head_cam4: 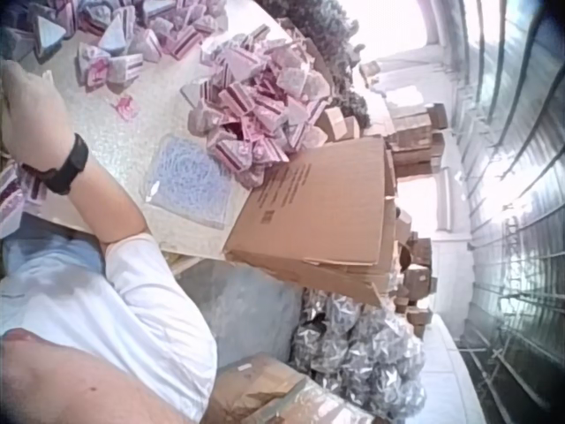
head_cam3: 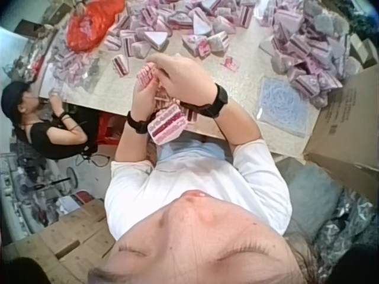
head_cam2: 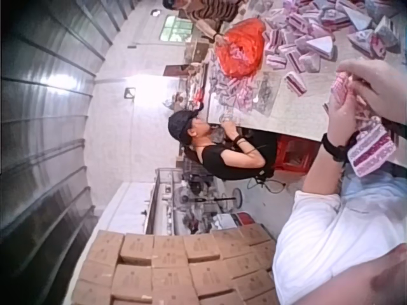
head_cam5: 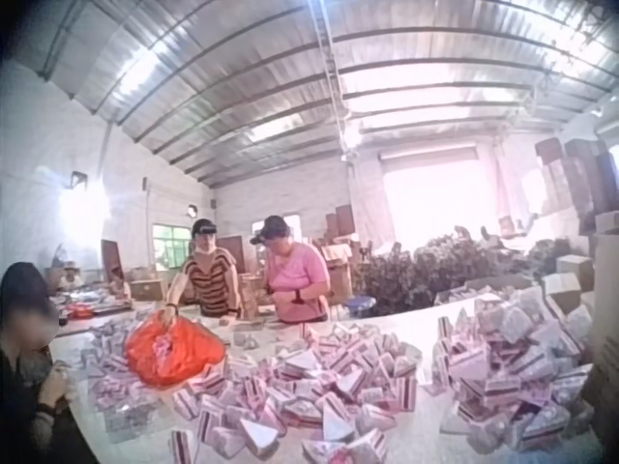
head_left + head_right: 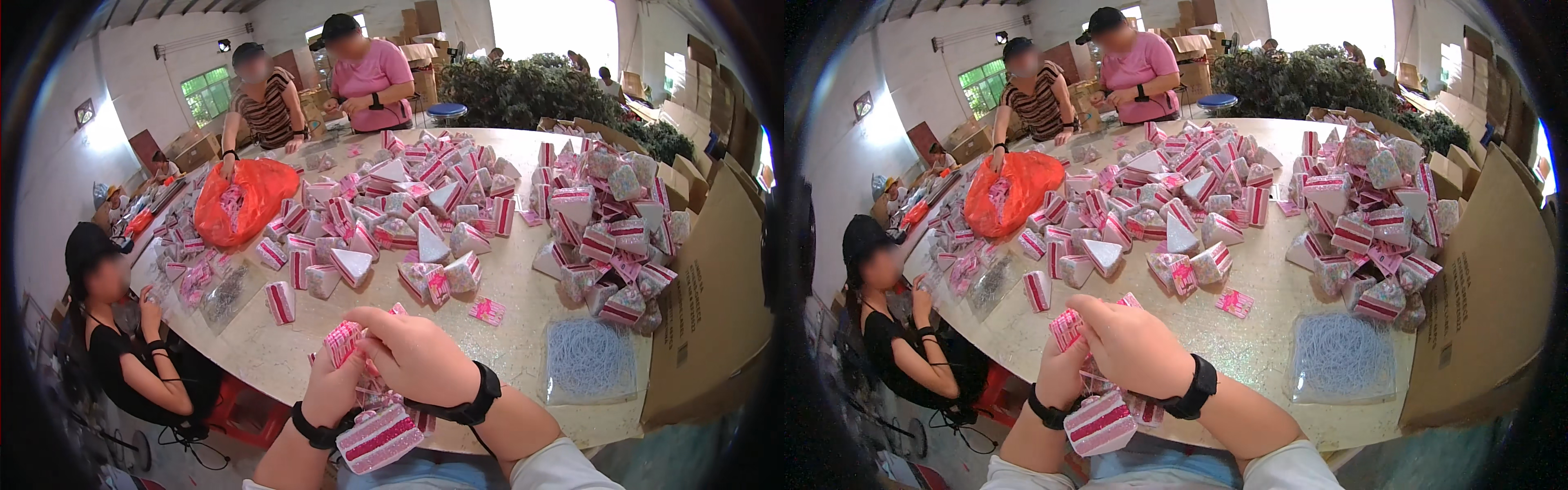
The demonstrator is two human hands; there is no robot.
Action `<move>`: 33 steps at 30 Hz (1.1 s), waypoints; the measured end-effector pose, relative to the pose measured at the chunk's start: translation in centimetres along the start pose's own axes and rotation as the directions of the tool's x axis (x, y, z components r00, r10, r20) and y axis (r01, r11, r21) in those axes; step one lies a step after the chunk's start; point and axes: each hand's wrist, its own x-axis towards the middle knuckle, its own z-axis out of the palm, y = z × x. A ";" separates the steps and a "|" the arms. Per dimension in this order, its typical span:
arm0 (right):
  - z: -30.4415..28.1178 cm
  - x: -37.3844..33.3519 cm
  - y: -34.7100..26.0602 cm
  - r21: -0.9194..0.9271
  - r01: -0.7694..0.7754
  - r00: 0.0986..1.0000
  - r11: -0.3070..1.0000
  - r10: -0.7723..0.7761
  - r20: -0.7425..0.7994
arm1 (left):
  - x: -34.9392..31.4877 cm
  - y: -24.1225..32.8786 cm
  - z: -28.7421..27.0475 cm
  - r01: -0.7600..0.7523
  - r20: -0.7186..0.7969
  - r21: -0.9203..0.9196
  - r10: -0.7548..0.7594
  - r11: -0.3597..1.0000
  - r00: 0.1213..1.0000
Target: The person is manually packaging small items into triangular pink and white containers at a production table.
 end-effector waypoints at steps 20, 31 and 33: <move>-1.9 0.1 0.4 0.000 -0.166 0.959 0.986 0.161 0.233 | 0.7 -0.1 1.1 -0.099 0.059 0.262 0.087 0.960 0.994; -2.3 0.1 -0.5 0.033 -0.207 0.954 0.978 0.194 0.230 | 1.2 -0.6 1.4 -0.291 0.096 0.545 0.286 0.786 0.953; -2.1 0.1 -0.5 0.052 -0.189 0.964 0.981 0.175 0.201 | 1.3 -0.4 1.7 -0.333 0.084 0.591 0.355 0.735 0.931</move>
